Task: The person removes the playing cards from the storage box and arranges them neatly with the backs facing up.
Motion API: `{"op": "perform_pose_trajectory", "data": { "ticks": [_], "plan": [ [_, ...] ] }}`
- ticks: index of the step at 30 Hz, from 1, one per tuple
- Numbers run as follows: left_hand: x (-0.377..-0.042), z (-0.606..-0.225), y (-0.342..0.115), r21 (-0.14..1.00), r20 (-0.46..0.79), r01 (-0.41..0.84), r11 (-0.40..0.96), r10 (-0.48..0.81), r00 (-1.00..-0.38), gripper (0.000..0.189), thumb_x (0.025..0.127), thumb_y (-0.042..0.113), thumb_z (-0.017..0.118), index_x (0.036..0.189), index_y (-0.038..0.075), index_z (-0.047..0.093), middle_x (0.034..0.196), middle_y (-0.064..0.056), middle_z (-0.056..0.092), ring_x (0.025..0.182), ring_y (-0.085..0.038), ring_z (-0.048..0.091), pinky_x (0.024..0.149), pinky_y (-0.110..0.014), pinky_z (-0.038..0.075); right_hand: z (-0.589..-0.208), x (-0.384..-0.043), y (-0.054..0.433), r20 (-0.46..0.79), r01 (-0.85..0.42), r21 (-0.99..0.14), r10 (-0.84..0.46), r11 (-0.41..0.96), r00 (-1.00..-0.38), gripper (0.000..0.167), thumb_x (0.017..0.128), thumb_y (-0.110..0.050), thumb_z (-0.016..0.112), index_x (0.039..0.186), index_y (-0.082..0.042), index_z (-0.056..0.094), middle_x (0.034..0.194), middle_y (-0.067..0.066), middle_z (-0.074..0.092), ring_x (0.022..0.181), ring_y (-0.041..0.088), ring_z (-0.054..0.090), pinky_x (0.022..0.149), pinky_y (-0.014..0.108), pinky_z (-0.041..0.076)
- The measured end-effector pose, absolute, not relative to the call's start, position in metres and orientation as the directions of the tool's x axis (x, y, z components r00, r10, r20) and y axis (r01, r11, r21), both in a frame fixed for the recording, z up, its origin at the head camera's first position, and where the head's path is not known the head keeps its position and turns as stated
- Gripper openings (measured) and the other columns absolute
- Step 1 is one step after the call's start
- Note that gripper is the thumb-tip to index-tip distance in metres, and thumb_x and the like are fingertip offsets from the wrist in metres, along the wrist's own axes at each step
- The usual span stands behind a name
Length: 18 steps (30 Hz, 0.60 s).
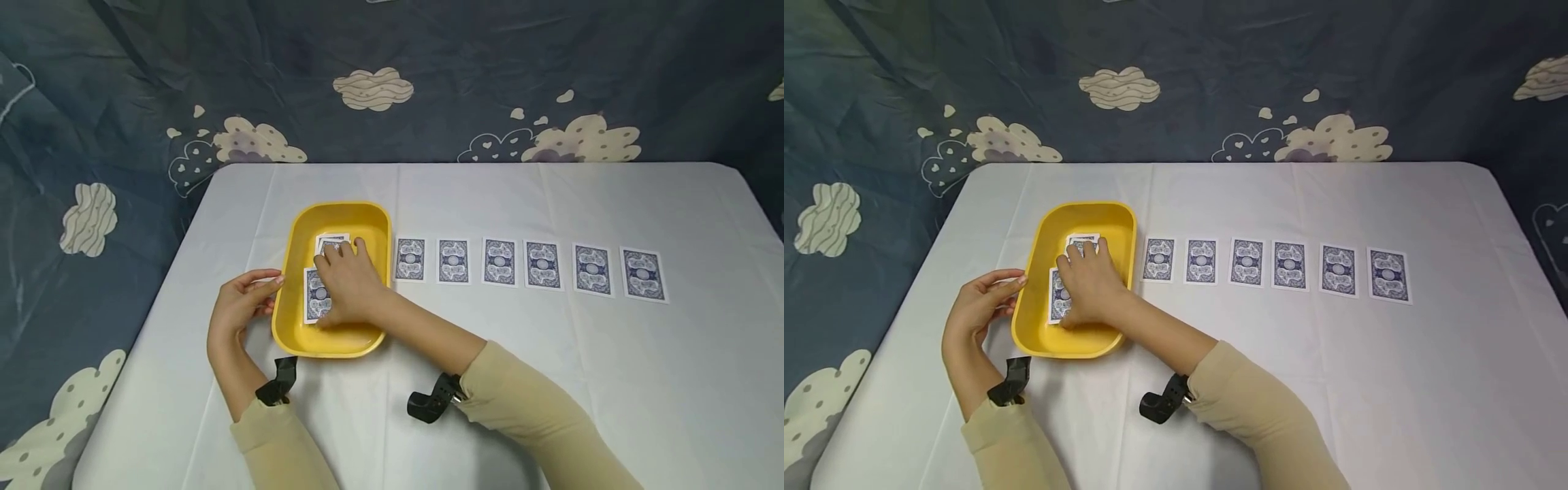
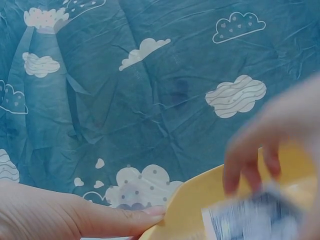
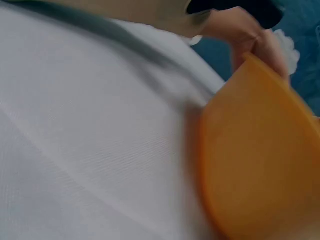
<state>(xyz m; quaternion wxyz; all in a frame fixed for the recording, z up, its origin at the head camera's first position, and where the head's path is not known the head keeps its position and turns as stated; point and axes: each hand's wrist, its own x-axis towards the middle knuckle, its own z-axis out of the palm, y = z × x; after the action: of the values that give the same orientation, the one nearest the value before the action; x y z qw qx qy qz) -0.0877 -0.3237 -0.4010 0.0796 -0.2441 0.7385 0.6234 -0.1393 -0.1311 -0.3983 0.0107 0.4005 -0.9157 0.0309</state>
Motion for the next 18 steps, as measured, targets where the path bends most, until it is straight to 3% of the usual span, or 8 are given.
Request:
{"op": "perform_pose_trajectory", "data": {
  "ticks": [9, 18],
  "plan": [
    [-0.087, -0.399, -0.322, 0.883, -0.417, -0.456, 0.111, -0.261, -0.871, 0.034, 0.081, 0.025, 0.072, 0.107, 0.006, 0.060, 0.060, 0.008, 0.060, 0.046, -0.005, 0.050, 0.048, -0.017, 0.049, -0.348, -0.136, -0.074, 0.212, -0.689, -0.100, -0.662, 0.718, -0.719, 0.096, 0.054, -0.078, 0.064, 0.124, -0.013, 0.049, 0.114, 0.007, 0.049, 0.102, 0.027, 0.046, 0.093, 0.047, 0.029],
    [-0.087, -0.397, -0.321, 0.873, -0.422, -0.469, 0.133, -0.272, -0.865, 0.037, 0.081, 0.026, 0.072, 0.110, 0.006, 0.059, 0.061, 0.009, 0.061, 0.048, -0.005, 0.050, 0.049, -0.017, 0.048, -0.349, -0.129, 0.000, 0.239, -0.611, -0.167, -0.570, 0.774, -0.786, 0.095, 0.051, -0.073, 0.071, 0.121, -0.012, 0.051, 0.109, 0.008, 0.050, 0.100, 0.030, 0.046, 0.095, 0.051, 0.027]
  ]
}}
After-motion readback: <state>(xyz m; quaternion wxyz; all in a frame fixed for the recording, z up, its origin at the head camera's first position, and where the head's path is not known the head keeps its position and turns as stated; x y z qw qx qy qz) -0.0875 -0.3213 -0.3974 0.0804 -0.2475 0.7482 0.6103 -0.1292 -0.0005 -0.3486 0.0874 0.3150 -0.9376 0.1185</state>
